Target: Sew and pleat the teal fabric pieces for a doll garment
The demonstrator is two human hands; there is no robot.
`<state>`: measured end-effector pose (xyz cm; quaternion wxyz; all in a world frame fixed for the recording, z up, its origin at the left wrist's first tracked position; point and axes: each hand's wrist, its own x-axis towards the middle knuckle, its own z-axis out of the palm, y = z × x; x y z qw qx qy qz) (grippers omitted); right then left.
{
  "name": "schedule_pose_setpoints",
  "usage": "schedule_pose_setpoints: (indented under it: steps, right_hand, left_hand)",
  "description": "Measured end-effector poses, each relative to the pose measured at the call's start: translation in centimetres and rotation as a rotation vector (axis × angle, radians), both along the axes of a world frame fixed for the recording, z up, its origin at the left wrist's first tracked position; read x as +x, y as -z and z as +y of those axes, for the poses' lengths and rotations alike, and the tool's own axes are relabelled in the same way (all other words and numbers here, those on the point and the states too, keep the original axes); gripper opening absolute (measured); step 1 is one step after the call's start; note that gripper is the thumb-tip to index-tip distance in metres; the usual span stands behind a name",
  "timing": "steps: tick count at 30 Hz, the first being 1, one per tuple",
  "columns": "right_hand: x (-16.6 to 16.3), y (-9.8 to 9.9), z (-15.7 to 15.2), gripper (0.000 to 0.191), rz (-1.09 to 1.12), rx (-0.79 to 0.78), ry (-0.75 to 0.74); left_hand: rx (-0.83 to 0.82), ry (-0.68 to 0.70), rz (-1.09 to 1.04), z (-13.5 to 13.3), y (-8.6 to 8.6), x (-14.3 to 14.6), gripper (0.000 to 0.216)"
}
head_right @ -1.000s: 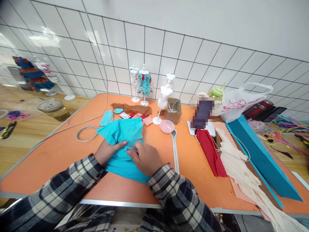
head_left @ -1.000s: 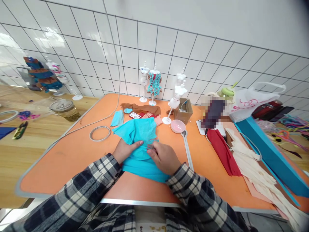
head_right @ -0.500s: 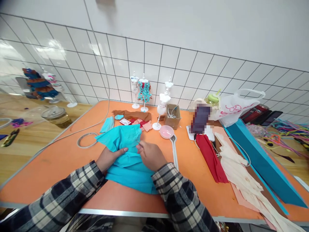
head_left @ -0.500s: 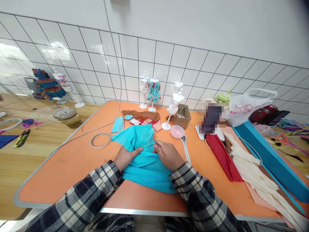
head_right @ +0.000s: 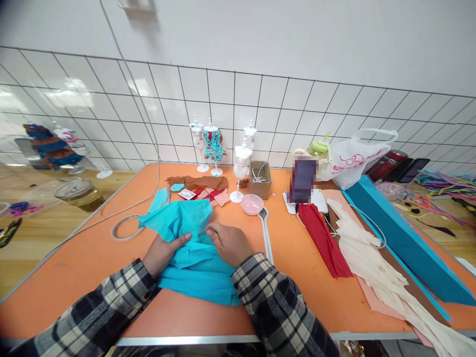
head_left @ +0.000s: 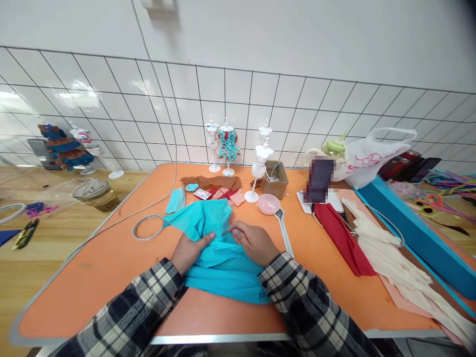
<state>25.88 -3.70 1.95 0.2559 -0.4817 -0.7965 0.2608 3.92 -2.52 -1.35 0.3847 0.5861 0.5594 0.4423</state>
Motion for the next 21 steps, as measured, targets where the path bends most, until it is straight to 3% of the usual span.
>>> schedule_pose_setpoints:
  steps: [7, 21]
  right_hand:
    - [-0.37, -0.25, -0.35, 0.045, -0.393, -0.021, 0.087]
    - [-0.79, -0.64, -0.49, 0.049, -0.487, -0.003, 0.104]
  left_hand:
    - [0.006, 0.010, 0.037, -0.35, -0.17, 0.32, 0.080]
    - [0.034, 0.090, 0.103, -0.42, -0.35, 0.17, 0.085]
